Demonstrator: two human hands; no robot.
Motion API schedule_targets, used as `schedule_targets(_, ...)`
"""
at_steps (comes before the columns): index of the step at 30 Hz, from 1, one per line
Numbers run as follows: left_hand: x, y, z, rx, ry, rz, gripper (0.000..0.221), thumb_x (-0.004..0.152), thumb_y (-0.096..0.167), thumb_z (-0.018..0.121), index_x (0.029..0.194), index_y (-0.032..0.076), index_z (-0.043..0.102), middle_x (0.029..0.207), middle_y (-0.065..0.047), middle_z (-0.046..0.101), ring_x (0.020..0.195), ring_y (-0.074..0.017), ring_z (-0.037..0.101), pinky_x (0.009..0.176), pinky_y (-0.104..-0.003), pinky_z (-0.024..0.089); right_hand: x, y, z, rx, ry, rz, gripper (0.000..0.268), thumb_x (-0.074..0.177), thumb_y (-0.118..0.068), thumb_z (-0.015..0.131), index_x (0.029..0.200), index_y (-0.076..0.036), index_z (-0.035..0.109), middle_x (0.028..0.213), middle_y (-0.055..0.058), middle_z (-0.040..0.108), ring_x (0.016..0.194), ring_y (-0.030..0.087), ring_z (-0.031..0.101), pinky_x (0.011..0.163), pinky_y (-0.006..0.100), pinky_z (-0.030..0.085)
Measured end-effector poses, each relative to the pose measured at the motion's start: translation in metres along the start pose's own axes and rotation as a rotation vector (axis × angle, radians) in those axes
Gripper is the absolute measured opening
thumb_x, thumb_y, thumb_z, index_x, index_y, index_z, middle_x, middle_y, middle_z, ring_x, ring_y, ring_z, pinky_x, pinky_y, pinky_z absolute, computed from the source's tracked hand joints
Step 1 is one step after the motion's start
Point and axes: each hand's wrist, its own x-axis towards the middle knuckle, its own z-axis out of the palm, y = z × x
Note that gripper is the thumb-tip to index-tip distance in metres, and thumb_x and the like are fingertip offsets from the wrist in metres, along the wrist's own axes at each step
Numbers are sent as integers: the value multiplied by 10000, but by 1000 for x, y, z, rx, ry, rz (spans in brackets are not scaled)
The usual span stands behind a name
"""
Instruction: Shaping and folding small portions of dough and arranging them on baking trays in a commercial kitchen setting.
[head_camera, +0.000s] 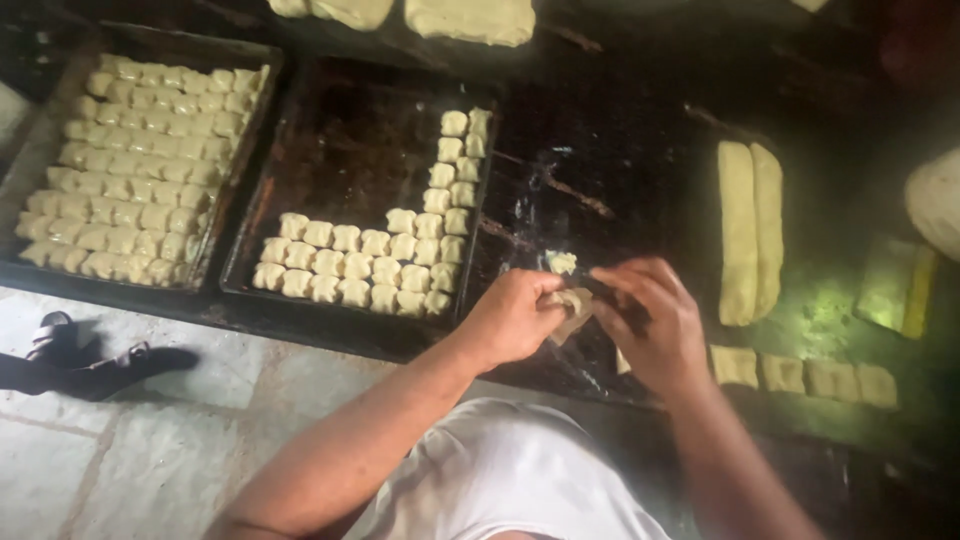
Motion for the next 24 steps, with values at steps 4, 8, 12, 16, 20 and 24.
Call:
schedule_targets(4,6,-3,7,-91,6,19,283,879,114,603,1102,44,762,820,-97,738,685,-114,706,650,-284,555,-9,21,10,82,-181,116,253,815,-14,805,1057,-79,765,1051,99,727,905,231,730,697,330,604)
schedule_targets(8,8,-16,4,-491,-56,-144,295,917,137,614,1145,20,759,920,-82,785,800,-122,691,715,-285,565,-20,7,23,-65,-55,-209,290,759,-55,848,1023,-54,728,1102,109,692,990,299,685,799,393,577)
schedule_targets(12,5,-10,-10,-792,-217,-368,360,1060,283,594,1149,-47,706,963,-87,744,838,-132,714,730,-286,615,-32,11,33,-141,-27,-200,332,644,-78,858,958,-39,759,1077,190,659,956,347,662,722,406,556)
schedule_targets(16,-2,-4,-10,-472,-18,-5,199,961,114,633,1132,29,687,952,-52,756,830,-106,716,716,-249,605,-29,24,27,-115,21,-377,199,749,-17,849,821,-80,674,1049,99,701,963,288,669,812,413,545)
schedule_targets(20,-13,9,-15,-296,36,119,108,1000,132,631,1041,31,632,828,-68,728,750,-109,729,654,-267,568,-6,11,16,43,-168,-35,104,800,-67,773,901,-91,785,1014,88,749,927,236,706,778,374,574)
schedule_targets(24,-20,12,-24,-212,44,224,201,928,156,800,971,18,660,737,-114,648,666,-148,588,606,-310,510,-8,20,38,755,-170,589,222,937,-114,672,1136,-29,718,1022,93,745,950,171,686,852,326,560)
